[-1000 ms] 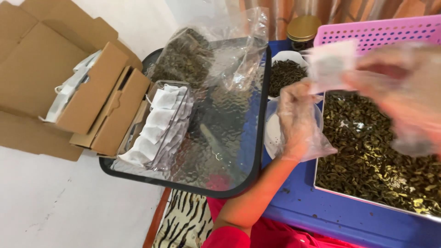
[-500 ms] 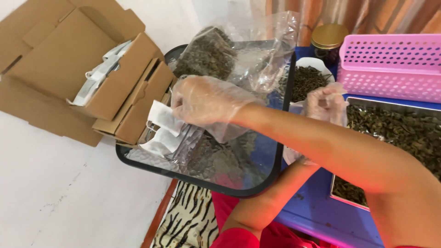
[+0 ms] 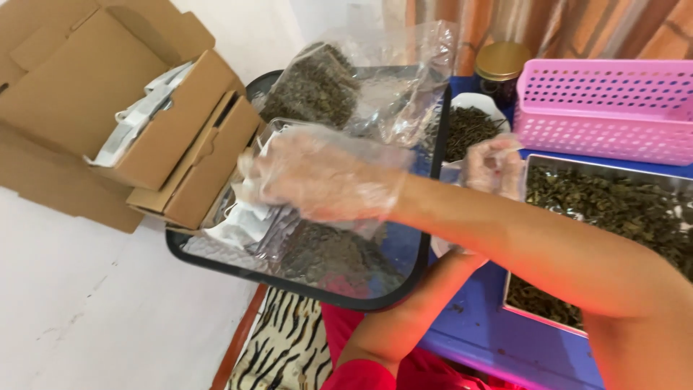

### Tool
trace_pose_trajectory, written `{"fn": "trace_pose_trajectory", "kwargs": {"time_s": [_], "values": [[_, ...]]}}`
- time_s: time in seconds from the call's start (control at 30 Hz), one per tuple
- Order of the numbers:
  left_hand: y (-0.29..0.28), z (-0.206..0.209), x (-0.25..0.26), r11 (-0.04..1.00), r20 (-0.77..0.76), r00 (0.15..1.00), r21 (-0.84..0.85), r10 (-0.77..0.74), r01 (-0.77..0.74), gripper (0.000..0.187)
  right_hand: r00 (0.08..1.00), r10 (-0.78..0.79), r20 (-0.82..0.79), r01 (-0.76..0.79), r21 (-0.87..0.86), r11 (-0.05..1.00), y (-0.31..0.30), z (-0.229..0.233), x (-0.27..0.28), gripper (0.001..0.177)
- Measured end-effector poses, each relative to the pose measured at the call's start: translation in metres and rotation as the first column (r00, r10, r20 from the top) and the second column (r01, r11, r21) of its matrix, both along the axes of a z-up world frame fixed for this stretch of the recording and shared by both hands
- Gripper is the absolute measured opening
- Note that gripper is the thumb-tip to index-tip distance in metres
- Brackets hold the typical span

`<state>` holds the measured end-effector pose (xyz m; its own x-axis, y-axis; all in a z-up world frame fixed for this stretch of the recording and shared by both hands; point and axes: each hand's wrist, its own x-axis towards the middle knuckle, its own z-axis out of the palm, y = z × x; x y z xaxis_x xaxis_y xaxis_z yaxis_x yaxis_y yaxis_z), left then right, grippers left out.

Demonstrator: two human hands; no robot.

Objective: Filling small white tea bags with dried tea leaves from a metal tray by hand.

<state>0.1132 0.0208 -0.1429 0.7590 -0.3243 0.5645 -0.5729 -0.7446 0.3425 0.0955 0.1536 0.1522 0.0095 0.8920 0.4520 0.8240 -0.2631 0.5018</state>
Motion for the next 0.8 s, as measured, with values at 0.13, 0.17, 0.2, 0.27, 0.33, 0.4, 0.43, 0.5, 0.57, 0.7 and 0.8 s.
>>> {"fn": "trace_pose_trajectory", "kwargs": {"time_s": [0.13, 0.17, 0.2, 0.27, 0.33, 0.4, 0.43, 0.5, 0.57, 0.7, 0.8], "values": [[-0.013, -0.028, 0.009, 0.972, 0.081, 0.997, 0.233, 0.003, -0.022, 0.125, 0.904, 0.062, -0.423, -0.003, 0.139, 0.99, -0.102, 0.051, -0.007, 0.059], [-0.031, -0.036, 0.013, 0.956, 0.104, 0.995, 0.291, -0.003, -0.028, 0.127, 0.816, 0.213, -0.538, -0.046, 0.306, 0.951, -0.134, 0.056, -0.003, 0.055], [-0.029, 0.019, -0.01, 0.956, 0.104, 0.994, 0.293, -0.015, -0.016, 0.127, 0.818, 0.204, -0.537, -0.035, 0.308, 0.951, -0.17, 0.042, 0.019, 0.055], [-0.014, 0.146, -0.037, 0.216, -0.101, 0.926, -0.976, -0.365, -0.022, 0.036, 0.922, -0.31, -0.234, 0.361, 0.225, 0.905, -0.245, 0.015, 0.061, 0.056], [-0.013, 0.146, -0.038, 0.243, -0.074, 0.933, -0.97, -0.353, 0.015, 0.033, 0.709, -0.662, -0.245, 0.664, -0.084, 0.743, -0.277, 0.032, 0.054, 0.048], [-0.012, 0.15, -0.04, 0.266, -0.046, 0.942, -0.963, -0.331, 0.047, 0.029, 0.395, -0.908, -0.139, 0.836, -0.355, 0.418, -0.299, 0.037, 0.053, 0.04], [-0.01, 0.152, -0.043, 0.278, -0.04, 0.929, -0.958, -0.369, 0.069, 0.034, 0.066, -0.876, -0.478, 0.869, -0.404, 0.286, -0.306, 0.032, 0.054, 0.038], [-0.008, 0.157, -0.046, 0.291, -0.038, 0.911, -0.952, -0.41, 0.091, 0.039, -0.281, -0.643, -0.713, 0.849, -0.497, 0.18, -0.339, 0.0, 0.074, 0.037], [-0.007, 0.162, -0.05, 0.368, -0.067, 0.926, -0.927, -0.372, 0.08, 0.036, -0.389, -0.62, -0.681, 0.763, -0.615, 0.197, -0.391, -0.056, 0.112, 0.043], [-0.008, 0.164, -0.049, 0.338, -0.054, 0.915, -0.937, -0.399, 0.092, 0.03, -0.755, -0.362, -0.547, 0.62, -0.775, -0.124, -0.376, -0.03, 0.057, 0.085], [-0.008, 0.162, -0.048, 0.393, -0.119, 0.929, -0.919, -0.352, 0.032, 0.04, -0.72, -0.42, -0.553, 0.626, -0.778, -0.048, -0.391, -0.045, 0.055, 0.075]]}}
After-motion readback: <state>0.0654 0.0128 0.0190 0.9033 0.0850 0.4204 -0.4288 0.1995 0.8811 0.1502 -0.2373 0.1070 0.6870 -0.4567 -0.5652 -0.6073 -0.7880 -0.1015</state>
